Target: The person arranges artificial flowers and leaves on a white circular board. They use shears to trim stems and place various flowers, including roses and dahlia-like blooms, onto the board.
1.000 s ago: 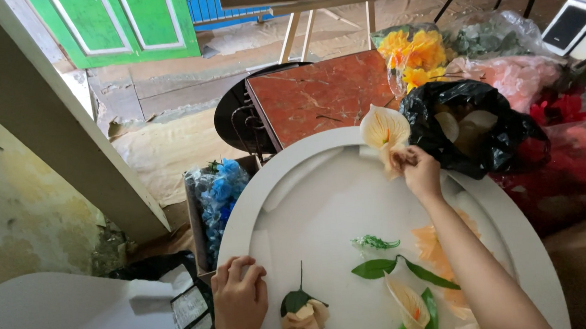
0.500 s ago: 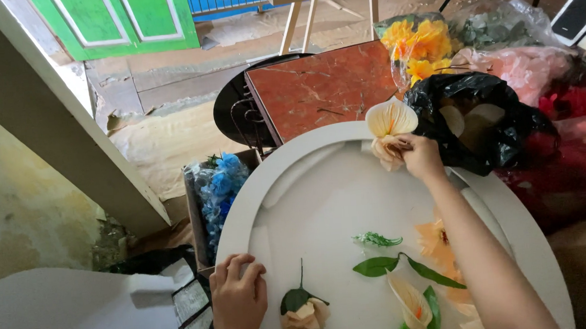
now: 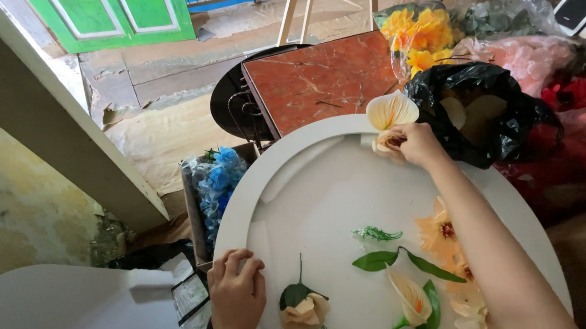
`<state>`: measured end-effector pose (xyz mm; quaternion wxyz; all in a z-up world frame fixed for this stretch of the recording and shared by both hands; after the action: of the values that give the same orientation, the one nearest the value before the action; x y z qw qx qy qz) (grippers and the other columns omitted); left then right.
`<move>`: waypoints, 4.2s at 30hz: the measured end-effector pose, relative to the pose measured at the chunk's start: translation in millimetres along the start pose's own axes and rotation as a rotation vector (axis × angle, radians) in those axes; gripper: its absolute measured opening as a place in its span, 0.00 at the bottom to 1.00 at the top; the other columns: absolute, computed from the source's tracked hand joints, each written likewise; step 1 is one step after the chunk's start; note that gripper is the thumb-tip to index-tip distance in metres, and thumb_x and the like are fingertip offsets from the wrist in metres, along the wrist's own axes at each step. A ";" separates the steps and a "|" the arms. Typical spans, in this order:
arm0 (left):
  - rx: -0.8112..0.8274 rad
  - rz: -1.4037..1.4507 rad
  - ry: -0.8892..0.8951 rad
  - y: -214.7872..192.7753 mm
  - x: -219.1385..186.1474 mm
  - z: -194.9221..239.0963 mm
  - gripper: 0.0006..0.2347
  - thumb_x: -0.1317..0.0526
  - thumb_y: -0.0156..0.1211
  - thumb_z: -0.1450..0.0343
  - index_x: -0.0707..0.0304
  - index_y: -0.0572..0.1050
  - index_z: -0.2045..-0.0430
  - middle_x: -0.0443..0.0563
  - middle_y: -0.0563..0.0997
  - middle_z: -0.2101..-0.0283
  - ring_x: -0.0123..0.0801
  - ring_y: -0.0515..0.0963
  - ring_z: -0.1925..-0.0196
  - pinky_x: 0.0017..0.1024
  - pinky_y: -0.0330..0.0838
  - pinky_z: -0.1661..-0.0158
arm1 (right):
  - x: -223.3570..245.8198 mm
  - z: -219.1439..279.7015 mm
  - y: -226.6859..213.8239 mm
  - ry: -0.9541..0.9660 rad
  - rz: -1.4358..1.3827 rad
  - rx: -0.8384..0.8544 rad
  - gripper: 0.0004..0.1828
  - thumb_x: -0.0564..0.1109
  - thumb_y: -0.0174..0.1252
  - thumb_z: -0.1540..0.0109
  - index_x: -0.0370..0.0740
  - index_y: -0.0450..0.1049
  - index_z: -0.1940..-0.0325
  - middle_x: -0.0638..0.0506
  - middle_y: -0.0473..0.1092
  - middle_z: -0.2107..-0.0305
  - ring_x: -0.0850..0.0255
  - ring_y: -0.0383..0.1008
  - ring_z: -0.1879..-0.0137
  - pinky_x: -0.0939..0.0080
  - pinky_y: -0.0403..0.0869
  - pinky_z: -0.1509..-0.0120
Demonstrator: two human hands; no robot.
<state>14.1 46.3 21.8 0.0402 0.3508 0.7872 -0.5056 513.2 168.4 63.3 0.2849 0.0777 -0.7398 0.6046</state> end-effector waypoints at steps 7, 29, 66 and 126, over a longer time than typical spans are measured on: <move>0.005 0.001 -0.001 -1.8 -1.1 -1.4 0.04 0.65 0.58 0.34 0.51 0.80 0.73 0.44 0.80 0.54 0.43 0.73 0.43 0.46 0.65 0.49 | 16.1 13.4 -6.7 -0.058 0.093 -0.077 0.18 0.41 0.59 0.48 0.42 0.81 0.54 0.36 0.78 0.65 0.44 0.78 0.55 0.55 0.70 0.54; -0.006 -0.003 -0.007 0.1 -2.2 -2.8 0.05 0.65 0.59 0.35 0.50 0.80 0.74 0.42 0.80 0.55 0.42 0.73 0.43 0.46 0.64 0.47 | -24.8 -14.2 3.4 -0.083 0.060 -0.075 0.18 0.35 0.58 0.47 0.43 0.85 0.56 0.44 0.80 0.59 0.59 0.81 0.50 0.65 0.74 0.48; 0.108 -0.064 -0.068 14.8 8.4 4.7 0.04 0.60 0.58 0.33 0.47 0.80 0.71 0.43 0.79 0.51 0.42 0.71 0.40 0.47 0.66 0.46 | 40.3 34.2 -56.8 0.117 -0.607 0.116 0.18 0.44 0.50 0.30 0.46 0.79 0.39 0.47 0.74 0.41 0.62 0.74 0.38 0.64 0.70 0.34; -0.124 -0.042 0.134 -6.5 -8.4 -0.3 0.03 0.66 0.58 0.34 0.56 0.77 0.72 0.51 0.79 0.56 0.50 0.74 0.46 0.49 0.65 0.51 | 46.8 42.6 4.2 -0.615 0.428 -0.646 0.20 0.45 0.65 0.38 0.38 0.78 0.42 0.42 0.71 0.45 0.46 0.73 0.40 0.43 0.65 0.35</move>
<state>16.6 40.6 30.5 -0.0019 0.3640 0.8251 -0.4321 458.7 140.2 79.3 -0.0676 0.0067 -0.9387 0.3381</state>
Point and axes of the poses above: each hand's wrist, its own z-axis away from the middle knuckle, its own y-axis out of the palm, x = y × z, the point moved 3 cm from there along -z, towards the middle knuckle
